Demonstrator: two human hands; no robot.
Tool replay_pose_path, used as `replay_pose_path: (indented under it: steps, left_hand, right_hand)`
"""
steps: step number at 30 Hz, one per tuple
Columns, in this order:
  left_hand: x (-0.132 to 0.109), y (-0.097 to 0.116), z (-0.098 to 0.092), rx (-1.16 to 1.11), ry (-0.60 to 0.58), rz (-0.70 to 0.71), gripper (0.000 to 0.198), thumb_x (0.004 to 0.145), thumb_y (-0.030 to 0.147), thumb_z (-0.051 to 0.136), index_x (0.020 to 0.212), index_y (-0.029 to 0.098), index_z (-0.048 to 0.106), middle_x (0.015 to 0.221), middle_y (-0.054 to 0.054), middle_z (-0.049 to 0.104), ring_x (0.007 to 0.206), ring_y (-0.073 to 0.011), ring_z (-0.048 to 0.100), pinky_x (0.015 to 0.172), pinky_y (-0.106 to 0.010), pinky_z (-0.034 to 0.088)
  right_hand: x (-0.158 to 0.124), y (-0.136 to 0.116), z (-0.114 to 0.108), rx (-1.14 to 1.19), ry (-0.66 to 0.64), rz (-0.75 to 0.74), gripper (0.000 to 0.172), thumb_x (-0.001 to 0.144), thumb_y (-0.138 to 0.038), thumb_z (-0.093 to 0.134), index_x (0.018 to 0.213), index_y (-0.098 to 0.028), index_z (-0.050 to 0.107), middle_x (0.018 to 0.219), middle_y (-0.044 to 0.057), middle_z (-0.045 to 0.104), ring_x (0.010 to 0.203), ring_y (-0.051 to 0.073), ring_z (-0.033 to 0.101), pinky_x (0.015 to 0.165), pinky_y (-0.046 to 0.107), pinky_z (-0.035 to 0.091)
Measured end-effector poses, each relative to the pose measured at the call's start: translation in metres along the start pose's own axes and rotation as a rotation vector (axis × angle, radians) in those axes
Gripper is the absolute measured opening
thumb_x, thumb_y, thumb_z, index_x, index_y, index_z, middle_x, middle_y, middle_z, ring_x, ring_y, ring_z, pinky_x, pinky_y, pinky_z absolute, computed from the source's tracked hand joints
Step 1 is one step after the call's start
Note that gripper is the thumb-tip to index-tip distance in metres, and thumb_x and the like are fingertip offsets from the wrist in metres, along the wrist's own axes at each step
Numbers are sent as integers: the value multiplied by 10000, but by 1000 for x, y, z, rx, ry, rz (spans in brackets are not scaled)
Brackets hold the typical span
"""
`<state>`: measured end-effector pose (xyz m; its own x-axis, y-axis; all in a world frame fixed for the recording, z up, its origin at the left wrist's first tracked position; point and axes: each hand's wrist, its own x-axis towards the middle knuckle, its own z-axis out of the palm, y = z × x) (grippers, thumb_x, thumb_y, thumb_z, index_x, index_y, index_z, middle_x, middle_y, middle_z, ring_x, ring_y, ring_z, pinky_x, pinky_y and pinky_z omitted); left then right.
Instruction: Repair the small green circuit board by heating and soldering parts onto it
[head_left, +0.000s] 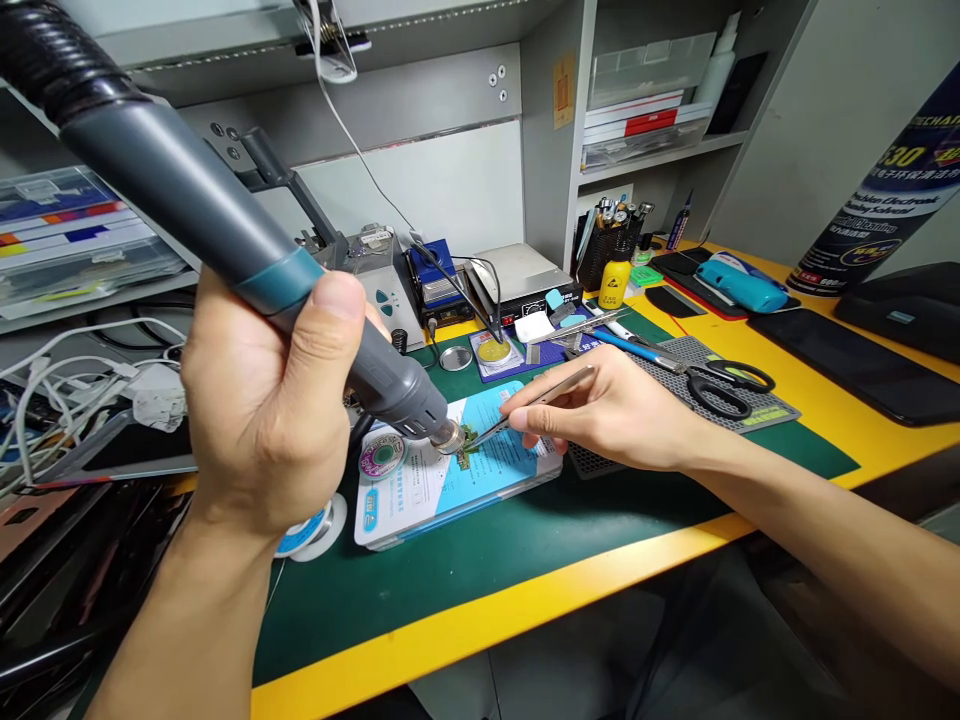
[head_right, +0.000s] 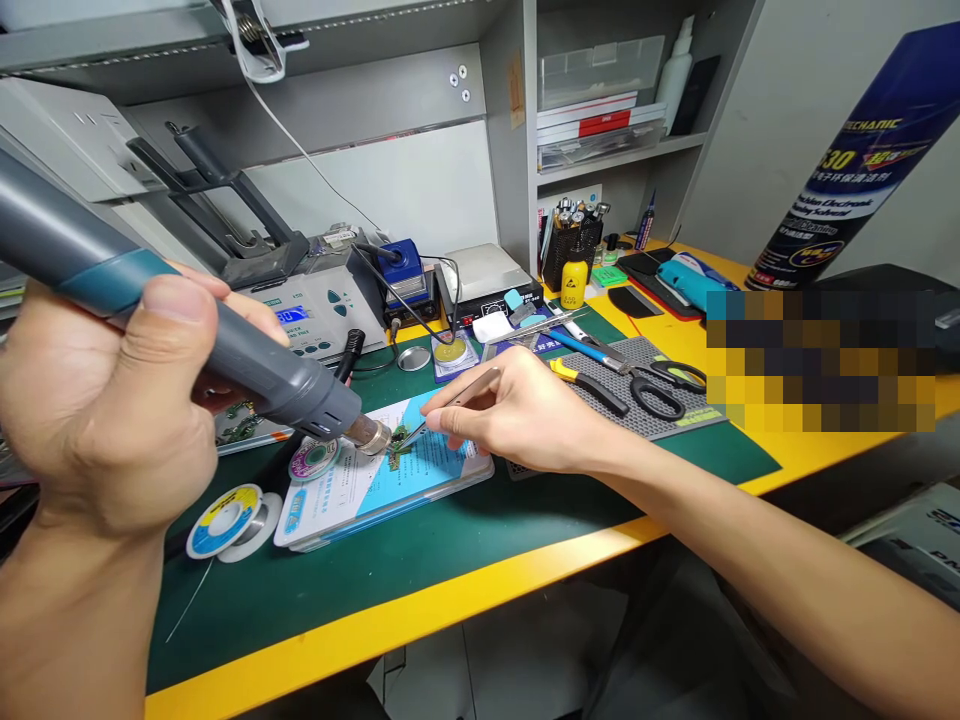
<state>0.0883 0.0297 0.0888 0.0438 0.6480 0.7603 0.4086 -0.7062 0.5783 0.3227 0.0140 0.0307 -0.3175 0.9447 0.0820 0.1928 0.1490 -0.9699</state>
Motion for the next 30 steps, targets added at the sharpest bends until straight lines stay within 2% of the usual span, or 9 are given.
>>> replay_pose_path:
  steps: [4,9,14,18,20,25,30]
  left_hand:
    - [1,4,1,12,5,-21,122,900,538,625,884,418,639,821,-83,629,826,-385,617,769,-639,545]
    - [1,2,1,37,11,-4,105,894,530,642,853,434,643,811,-46,641,799,-369,631,753,-621,558]
    - [0,2,0,21,14,-11,129,914,539,612,863,428,654,802,-56,646,763,-361,623,718,-600,546]
    - [0,2,-1,56,8,-15,165,898,572,626,883,409,646,810,-74,626,763,-358,616,700,-581,528]
    - [0,0,-1,52,17,5,189,919,549,644,904,360,644,816,-58,624,740,-310,616,676,-526,539]
    - [0,-5,0,-20,27,45,178,981,373,628,935,202,612,758,14,580,632,-121,554,557,-281,487]
    - [0,-2,-1,-8,25,61,131,976,307,601,939,183,618,739,22,594,616,-98,560,543,-242,493]
  right_hand:
    - [0,1,0,-1,4,-12,276,856,-405,845,911,-137,878,789,88,811,530,147,628,471,263,515]
    - [0,0,1,-13,-15,-8,296,862,-428,838,901,-137,877,899,109,835,547,142,631,479,265,518]
    - [-1,-3,1,-25,-9,20,283,856,-396,839,911,-121,877,821,112,816,546,145,623,476,260,501]
    - [-1,-3,1,-20,-1,23,286,855,-392,836,916,-116,875,833,122,815,554,152,631,488,272,515]
    - [0,-2,1,-20,0,22,296,856,-400,834,920,-114,875,843,125,816,558,154,632,494,278,524]
    - [0,1,0,-30,-6,19,302,858,-404,830,912,-110,874,820,122,812,554,157,630,495,283,529]
    - [1,0,0,-20,-14,12,284,862,-394,822,901,-117,874,818,111,811,554,150,621,485,273,513]
